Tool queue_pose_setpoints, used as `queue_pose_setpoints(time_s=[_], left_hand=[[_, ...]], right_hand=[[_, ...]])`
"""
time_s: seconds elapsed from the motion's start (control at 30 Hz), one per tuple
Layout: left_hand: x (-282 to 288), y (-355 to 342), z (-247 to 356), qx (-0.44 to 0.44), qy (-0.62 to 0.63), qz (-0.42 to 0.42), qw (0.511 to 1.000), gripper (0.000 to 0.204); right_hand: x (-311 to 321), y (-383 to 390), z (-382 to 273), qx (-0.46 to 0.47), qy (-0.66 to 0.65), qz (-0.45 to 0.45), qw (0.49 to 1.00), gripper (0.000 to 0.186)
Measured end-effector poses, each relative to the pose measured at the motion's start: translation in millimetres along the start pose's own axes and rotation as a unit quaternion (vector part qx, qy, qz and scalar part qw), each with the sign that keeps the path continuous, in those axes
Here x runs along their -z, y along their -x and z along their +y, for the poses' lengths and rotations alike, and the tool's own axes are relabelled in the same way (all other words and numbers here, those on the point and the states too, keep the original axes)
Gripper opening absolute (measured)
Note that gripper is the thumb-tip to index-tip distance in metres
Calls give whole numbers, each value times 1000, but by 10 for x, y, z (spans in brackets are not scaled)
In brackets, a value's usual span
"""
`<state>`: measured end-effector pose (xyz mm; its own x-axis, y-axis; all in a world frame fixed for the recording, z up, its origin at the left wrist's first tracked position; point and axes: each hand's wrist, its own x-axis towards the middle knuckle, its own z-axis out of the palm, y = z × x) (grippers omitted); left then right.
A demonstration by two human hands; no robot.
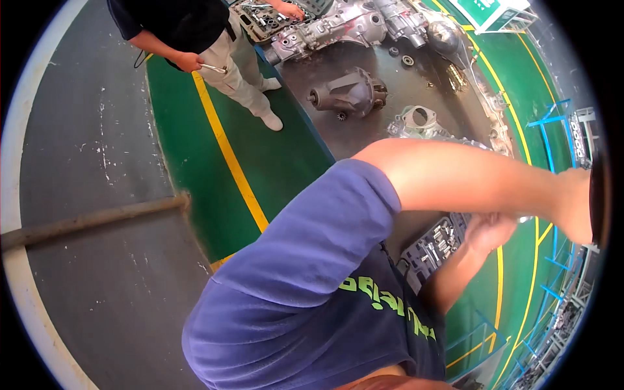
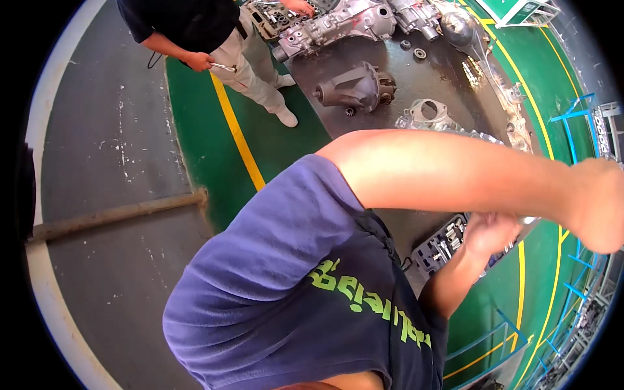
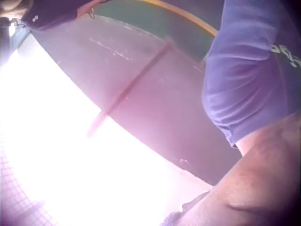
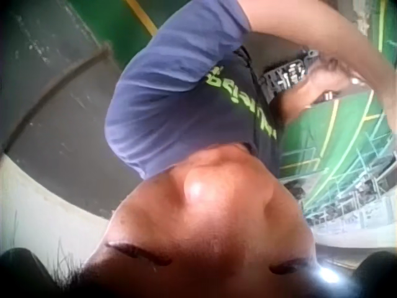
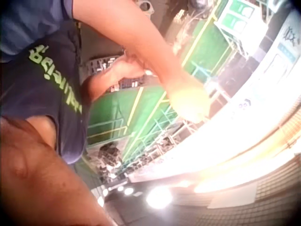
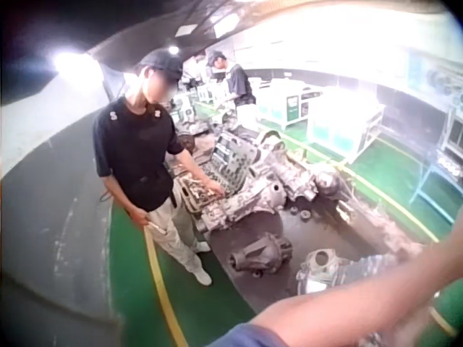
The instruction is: The person inserts bolts into a metal casing by hand, selects sockets from a tool kit, and fastens the bolts onto the casing using a wrench.
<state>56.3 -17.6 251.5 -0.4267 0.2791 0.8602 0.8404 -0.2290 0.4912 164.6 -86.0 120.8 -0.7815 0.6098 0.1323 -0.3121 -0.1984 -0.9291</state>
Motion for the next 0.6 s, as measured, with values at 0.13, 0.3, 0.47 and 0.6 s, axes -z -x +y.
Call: queue_pose_setpoints(time_s=[0.13,0.3,0.47,0.6], left_hand=[[41,210,511,63,51,-112,990,27],[686,163,236,51,-78,-179,979,21],[420,91,124,58,-90,-150,983,18],[322,450,789,134,-4,-179,975,23]], right_hand=[[-158,-1207,163,63,129,-270,952,28],[650,-1175,142,53,-2,49,997,25],[61,86,16,59,32,-73,995,17],[-233,-691,-46,45,238,-279,929,30]])
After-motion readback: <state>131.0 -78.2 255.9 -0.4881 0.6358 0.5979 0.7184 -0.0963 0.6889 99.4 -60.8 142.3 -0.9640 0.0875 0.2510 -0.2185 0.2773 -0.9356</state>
